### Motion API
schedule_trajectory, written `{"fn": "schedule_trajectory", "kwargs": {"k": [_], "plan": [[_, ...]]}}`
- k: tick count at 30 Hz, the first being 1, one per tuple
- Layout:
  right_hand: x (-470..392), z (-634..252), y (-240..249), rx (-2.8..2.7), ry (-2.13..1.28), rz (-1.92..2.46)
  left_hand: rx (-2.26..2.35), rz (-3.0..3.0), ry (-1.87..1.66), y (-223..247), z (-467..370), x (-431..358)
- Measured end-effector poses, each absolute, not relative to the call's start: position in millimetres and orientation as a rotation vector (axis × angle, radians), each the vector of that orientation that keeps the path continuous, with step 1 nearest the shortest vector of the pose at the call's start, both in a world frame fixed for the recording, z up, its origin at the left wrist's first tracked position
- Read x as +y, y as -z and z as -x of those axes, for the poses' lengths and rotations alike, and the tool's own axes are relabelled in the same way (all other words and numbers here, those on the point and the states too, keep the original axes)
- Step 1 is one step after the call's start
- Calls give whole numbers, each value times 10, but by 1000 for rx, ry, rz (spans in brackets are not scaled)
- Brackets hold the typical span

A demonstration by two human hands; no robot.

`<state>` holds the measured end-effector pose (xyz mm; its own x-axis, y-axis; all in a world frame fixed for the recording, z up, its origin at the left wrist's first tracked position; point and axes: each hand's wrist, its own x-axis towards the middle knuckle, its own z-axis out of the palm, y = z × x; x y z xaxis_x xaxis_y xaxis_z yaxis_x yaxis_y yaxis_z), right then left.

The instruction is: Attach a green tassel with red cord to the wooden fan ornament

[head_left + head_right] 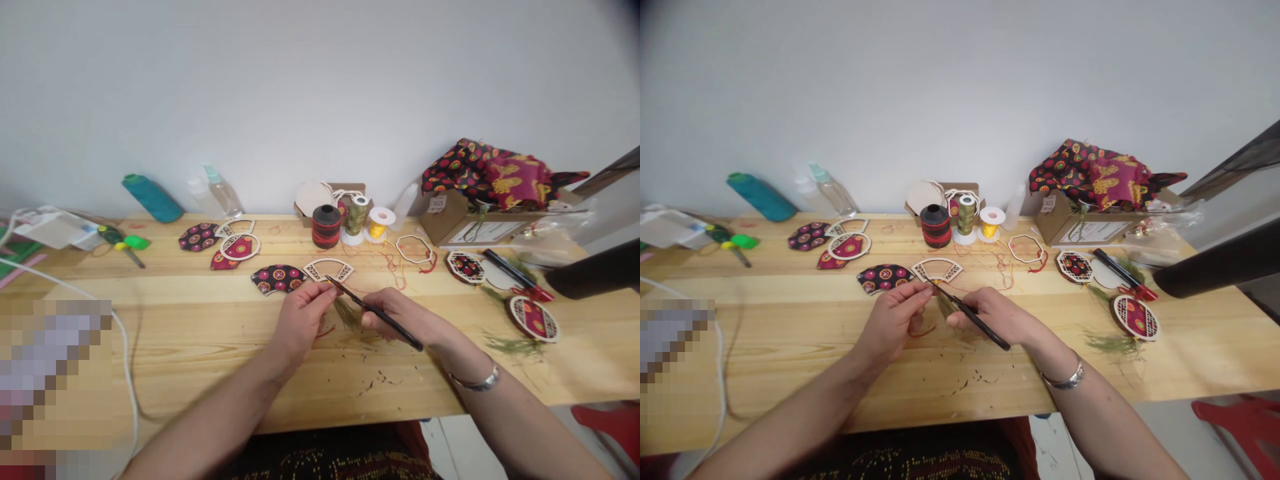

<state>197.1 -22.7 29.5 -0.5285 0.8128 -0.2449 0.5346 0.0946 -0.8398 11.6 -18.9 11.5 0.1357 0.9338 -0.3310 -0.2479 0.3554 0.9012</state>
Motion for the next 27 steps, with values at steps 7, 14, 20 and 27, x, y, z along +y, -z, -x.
{"fn": "schedule_trajectory", "kwargs": {"k": [7,14,20,27], "plan": [[-221,-1970,-316,-2117,-1388,1353,1097,-803,-995,-91,-102,-201],[-228,-1963,-335,-2082,-1432,1377,1089,-805,-995,-87,-105,-199],[-229,-1967,-324,-2058,-1469,1366,1091,-804,-999,-86,-101,-199],[-222,-1972,-304,-2061,-1444,1369,1084,-798,-1002,-97,-102,-188]]}}
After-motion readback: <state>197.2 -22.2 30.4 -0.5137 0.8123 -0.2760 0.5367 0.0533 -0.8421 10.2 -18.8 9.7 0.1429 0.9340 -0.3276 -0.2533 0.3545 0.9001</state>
